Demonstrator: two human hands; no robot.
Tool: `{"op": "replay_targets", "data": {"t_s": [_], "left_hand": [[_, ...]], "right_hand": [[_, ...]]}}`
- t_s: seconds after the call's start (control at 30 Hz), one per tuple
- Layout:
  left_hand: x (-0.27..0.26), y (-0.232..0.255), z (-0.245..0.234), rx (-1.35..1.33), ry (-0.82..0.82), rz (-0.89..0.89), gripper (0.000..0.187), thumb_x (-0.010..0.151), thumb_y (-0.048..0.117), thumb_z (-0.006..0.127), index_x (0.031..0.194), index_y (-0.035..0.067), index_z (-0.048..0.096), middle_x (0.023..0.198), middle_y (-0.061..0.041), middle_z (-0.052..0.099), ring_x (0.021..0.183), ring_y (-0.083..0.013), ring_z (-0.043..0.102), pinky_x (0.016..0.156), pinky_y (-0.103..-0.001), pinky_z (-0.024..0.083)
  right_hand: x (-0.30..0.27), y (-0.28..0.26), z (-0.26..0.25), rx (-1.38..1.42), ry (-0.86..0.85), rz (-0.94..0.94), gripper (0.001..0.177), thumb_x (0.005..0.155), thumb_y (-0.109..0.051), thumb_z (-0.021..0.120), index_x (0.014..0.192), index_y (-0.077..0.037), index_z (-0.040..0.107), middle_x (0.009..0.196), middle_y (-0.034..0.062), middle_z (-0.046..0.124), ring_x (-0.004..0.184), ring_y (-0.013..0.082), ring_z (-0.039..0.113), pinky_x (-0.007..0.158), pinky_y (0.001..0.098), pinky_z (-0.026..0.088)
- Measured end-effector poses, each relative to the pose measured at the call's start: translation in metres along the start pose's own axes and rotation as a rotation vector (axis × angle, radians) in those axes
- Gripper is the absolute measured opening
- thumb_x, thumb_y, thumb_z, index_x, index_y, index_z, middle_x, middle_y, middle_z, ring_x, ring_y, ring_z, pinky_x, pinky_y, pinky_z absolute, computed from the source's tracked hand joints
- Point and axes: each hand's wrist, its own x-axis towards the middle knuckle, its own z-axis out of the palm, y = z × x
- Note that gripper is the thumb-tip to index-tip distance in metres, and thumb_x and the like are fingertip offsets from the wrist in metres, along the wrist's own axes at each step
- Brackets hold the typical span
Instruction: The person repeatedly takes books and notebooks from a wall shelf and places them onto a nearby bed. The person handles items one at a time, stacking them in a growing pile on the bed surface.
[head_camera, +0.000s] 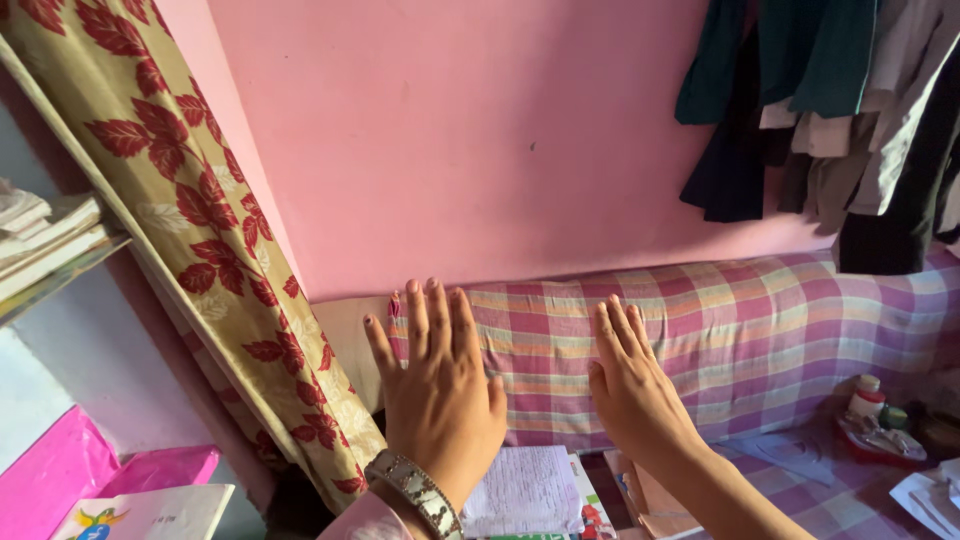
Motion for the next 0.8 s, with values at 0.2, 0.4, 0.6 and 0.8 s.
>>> {"op": "replay_targets", "data": {"t_s": [0.2, 0.4, 0.6, 0.8], "left_hand": [[0.003, -0.005, -0.026, 0.042, 0.129, 0.052, 0.09, 0.078, 0.036, 0.061, 0.153, -0.004, 0.03, 0.164, -0.024, 0.026, 0.154, -0.0362, 0.014, 0.118, -0.071, 0.004], [0.007, -0.013, -0.047, 0.116, 0.095, 0.06, 0.089, 0.081, 0.038, 0.063, 0.152, -0.005, 0.031, 0.164, -0.023, 0.026, 0.155, -0.0356, 0.012, 0.117, -0.071, 0.002], [0.007, -0.034, -0.062, 0.057, 0.223, 0.087, 0.09, 0.076, 0.031, 0.063, 0.152, -0.004, 0.033, 0.165, -0.022, 0.027, 0.155, -0.0329, 0.014, 0.116, -0.066, 0.0], [-0.005, -0.052, -0.081, 0.334, 0.206, 0.146, 0.084, 0.076, 0.01, 0.058, 0.155, 0.0, 0.032, 0.166, -0.021, 0.027, 0.155, -0.0327, 0.014, 0.12, -0.066, 0.0]], "right_hand": [[0.017, -0.03, -0.023, -0.002, 0.058, -0.058, 0.069, 0.095, -0.017, 0.051, 0.156, 0.001, 0.023, 0.166, 0.0182, 0.016, 0.155, 0.0338, 0.007, 0.121, 0.0461, 0.019], [0.035, -0.046, -0.03, -0.049, 0.04, -0.06, 0.068, 0.096, -0.018, 0.051, 0.156, -0.002, 0.022, 0.167, 0.0208, 0.011, 0.155, 0.0361, 0.004, 0.121, 0.0475, 0.02], [0.047, -0.07, -0.046, -0.095, 0.054, -0.115, 0.069, 0.096, -0.019, 0.051, 0.156, -0.002, 0.022, 0.166, 0.0217, 0.009, 0.154, 0.0368, 0.002, 0.121, 0.0487, 0.017], [0.061, -0.106, -0.056, -0.098, 0.071, -0.182, 0.068, 0.096, -0.019, 0.052, 0.156, -0.004, 0.024, 0.167, 0.0211, 0.009, 0.156, 0.0366, 0.001, 0.123, 0.0492, 0.016]]}}
